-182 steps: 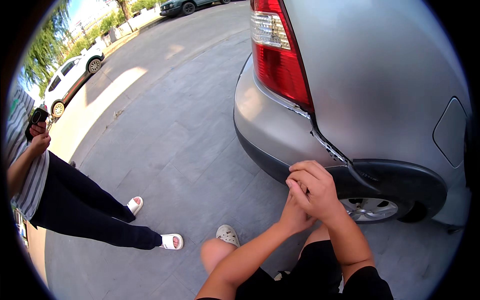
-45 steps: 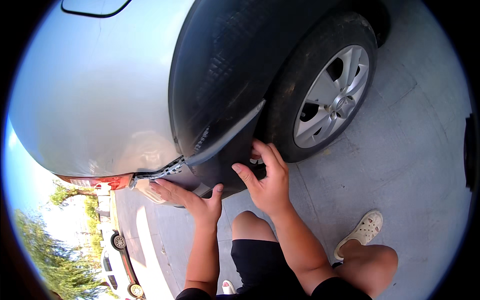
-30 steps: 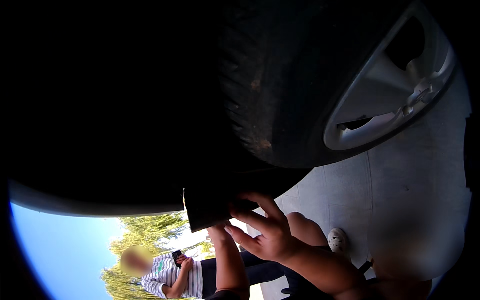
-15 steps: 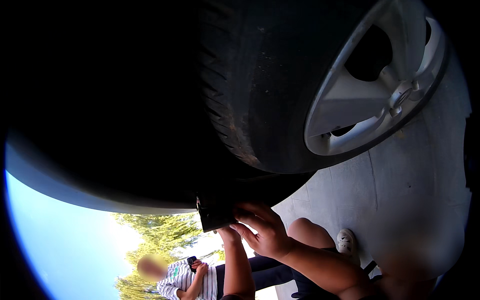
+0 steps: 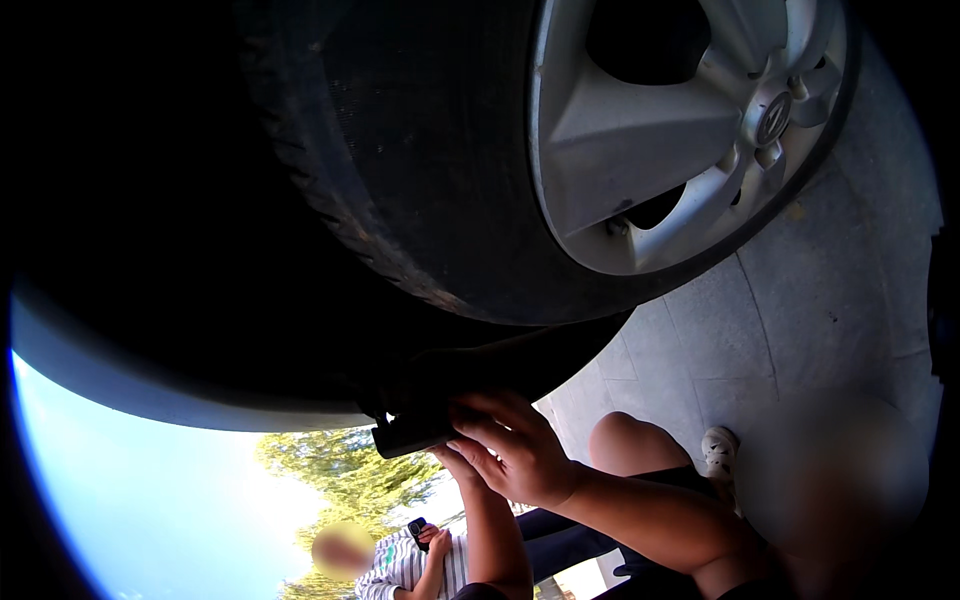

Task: The person inspects a damaged rear bumper on a silver SUV, then retrieves a power drill from a garage. They use the drill to remove screws from the taillight assembly, detach the light, and disconnect the wiring harness. The person then attempts to reposition the bumper cover.

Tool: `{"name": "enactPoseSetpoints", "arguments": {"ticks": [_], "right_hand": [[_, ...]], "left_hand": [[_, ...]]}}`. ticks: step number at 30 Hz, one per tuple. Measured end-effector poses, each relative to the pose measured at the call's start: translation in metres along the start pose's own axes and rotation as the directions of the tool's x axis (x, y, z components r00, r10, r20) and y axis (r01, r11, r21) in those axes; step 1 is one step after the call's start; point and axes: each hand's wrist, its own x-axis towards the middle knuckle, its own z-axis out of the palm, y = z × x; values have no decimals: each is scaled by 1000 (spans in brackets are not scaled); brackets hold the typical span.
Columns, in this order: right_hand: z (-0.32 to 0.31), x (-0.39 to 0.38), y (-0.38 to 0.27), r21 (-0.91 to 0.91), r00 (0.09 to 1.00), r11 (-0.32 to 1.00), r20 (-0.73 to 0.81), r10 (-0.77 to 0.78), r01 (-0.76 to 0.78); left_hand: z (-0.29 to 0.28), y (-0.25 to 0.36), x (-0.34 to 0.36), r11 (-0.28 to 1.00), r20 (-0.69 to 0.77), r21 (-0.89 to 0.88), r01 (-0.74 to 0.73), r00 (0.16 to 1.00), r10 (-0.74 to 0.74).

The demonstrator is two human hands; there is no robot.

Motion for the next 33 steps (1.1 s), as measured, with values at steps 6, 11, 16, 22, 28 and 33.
{"name": "enactPoseSetpoints", "arguments": {"ticks": [6, 11, 16, 22, 28, 33], "right_hand": [[-4, 14, 2, 60, 999, 998, 33, 20, -22], [1, 42, -4, 52, 989, 996, 137, 60, -67], [11, 47, -8, -29, 987, 999, 157, 38, -34], [14, 42, -1, 26, 984, 999, 173, 34, -39], [11, 44, 0, 101, 990, 994, 136, 29, -42], [7, 49, 7, 154, 993, 987, 116, 30, -48]], "left_hand": [[5, 4, 4, 1000, -2, 3, -1, 1000, 1], [8, 11, 7, 1000, -14, 16, 0, 1000, 0], [12, 15, 10, 1000, -23, 17, 1, 1000, 0], [19, 18, 13, 1000, -34, 14, 5, 999, -5], [30, 19, 14, 1000, -56, -11, 6, 998, -6], [41, 19, 17, 999, -77, -31, 13, 997, -15]]}}
